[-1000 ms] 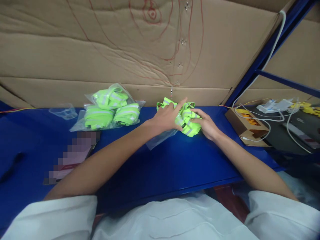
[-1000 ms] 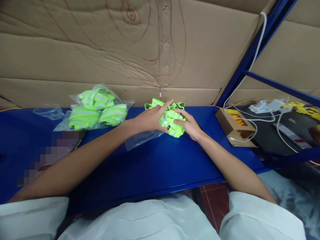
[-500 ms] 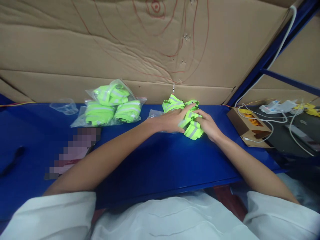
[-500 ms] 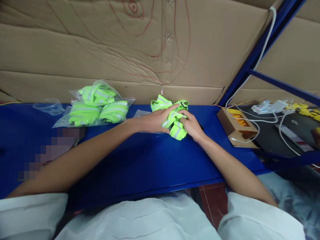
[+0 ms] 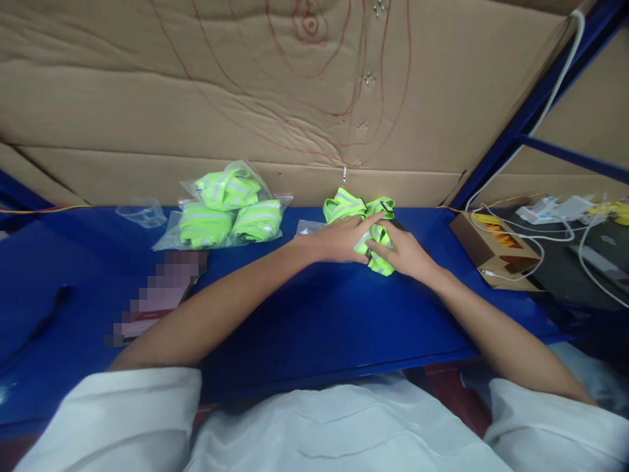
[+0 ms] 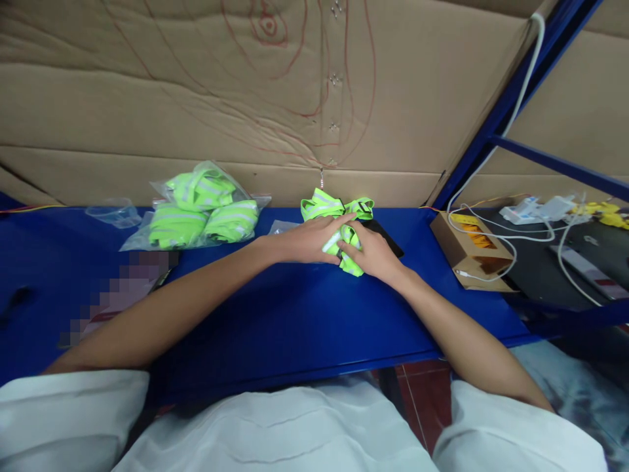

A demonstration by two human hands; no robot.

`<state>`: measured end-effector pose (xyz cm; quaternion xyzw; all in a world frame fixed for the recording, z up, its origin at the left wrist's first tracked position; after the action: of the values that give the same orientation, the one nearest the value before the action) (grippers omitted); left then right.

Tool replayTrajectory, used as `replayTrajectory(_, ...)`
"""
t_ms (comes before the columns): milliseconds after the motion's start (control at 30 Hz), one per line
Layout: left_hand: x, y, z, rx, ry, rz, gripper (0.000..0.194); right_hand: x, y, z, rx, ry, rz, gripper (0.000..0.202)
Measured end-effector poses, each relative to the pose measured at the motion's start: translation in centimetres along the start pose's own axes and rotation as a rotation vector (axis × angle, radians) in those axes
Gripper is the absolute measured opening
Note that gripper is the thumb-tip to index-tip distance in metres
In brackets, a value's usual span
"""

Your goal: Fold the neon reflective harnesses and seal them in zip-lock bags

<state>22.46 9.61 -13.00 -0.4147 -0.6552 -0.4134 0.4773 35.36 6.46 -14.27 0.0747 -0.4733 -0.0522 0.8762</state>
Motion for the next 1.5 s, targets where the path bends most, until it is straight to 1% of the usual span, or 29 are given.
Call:
replayTrajectory(100,-0.1,0.0,0.5,-0.024,-0.040,-0.021,0.117,0.2,0.7,-0.5,0.078,0.121,0.007,0.050)
replayTrajectory(233,0.3,-0.1,1.1,-0.097,-0.125,-0.089,0.127,0.4,1.9,-1.8,0.076,0.217,0.005,0.047)
replayTrajectory(333,0.7,-0.3,1.1,-0.148,-0.157,-0.135,0.125,0.5,2.6,-2.7,0.078,0.258,-0.064,0.042)
replayTrajectory(433,0.7,-0.3,0.8,-0.180,-0.159,-0.141,0.122,0.2,2.9,-3.1,0.086,0.269,-0.109,0.035)
replayTrajectory(533,0.2,-0.3,0.6,-0.222,-0.221,-0.114,0.126,0.0,2.6,-3.3,0.086,0.270,-0.141,0.040)
replayTrajectory(600,-0.3,-0.3,0.9,-0.227,-0.267,-0.093,0.128,0.0,2.3,-3.1,0.083,0.253,-0.166,0.043)
replayTrajectory(633,-0.6,-0.3,1.2,-0.219,-0.284,-0.085,0.128,0.0,2.1,-2.9,0.078,0.236,-0.173,0.040)
replayTrajectory(733,-1.4,-0.2,2.2,-0.198,-0.340,-0.088,0.126,0.0,1.6,-2.2,0.067,0.167,-0.179,0.022)
replayTrajectory(767,-1.6,-0.2,2.4,-0.198,-0.366,-0.095,0.125,0.0,1.4,-1.9,0.072,0.145,-0.179,0.020)
replayTrajectory(800,-1.8,-0.2,2.7,-0.201,-0.394,-0.104,0.125,0.0,1.3,-1.6,0.081,0.126,-0.178,0.021)
replayTrajectory(900,-2.2,-0.2,3.2,-0.212,-0.473,-0.144,0.126,-0.2,0.9,-0.9,0.120,0.108,-0.178,0.035)
replayTrajectory(1000,-2.8,-0.3,3.6,-0.216,-0.562,-0.172,0.130,-0.1,1.1,-1.5,0.110,0.154,-0.221,0.036)
replayTrajectory(1100,-3.6,-0.6,4.4,-0.157,-0.602,-0.202,0.131,0.1,1.6,-2.6,0.078,0.198,-0.265,0.027)
replayTrajectory(1200,-4.0,-0.7,4.9,-0.109,-0.605,-0.232,0.131,0.0,1.9,-2.8,0.113,0.203,-0.220,0.013)
replayTrajectory(1233,-4.0,-0.7,5.0,-0.104,-0.608,-0.240,0.130,0.0,1.9,-2.6,0.137,0.200,-0.192,0.012)
replayTrajectory(1367,-3.4,-0.7,4.7,-0.108,-0.623,-0.254,0.123,-0.1,1.3,-1.3,0.264,0.180,-0.065,0.018)
replayTrajectory(1433,-2.9,-0.6,4.2,-0.123,-0.598,-0.234,0.121,-0.4,0.7,-0.5,0.329,0.167,-0.008,0.019)
replayTrajectory(1500,-2.6,-0.5,3.7,-0.151,-0.547,-0.201,0.120,-0.9,0.1,0.2,0.385,0.162,0.020,0.023)
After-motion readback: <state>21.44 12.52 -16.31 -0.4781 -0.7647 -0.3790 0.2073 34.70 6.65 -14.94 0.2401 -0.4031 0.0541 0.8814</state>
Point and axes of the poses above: each hand's wrist, its own y-axis towards the middle knuckle, its own x-axis out of the back of the hand, z = x × y, the point moved 7 cm from there along y, towards the middle knuckle, and after that the axes turned 15 degrees about -x, right-handed, at the moved point
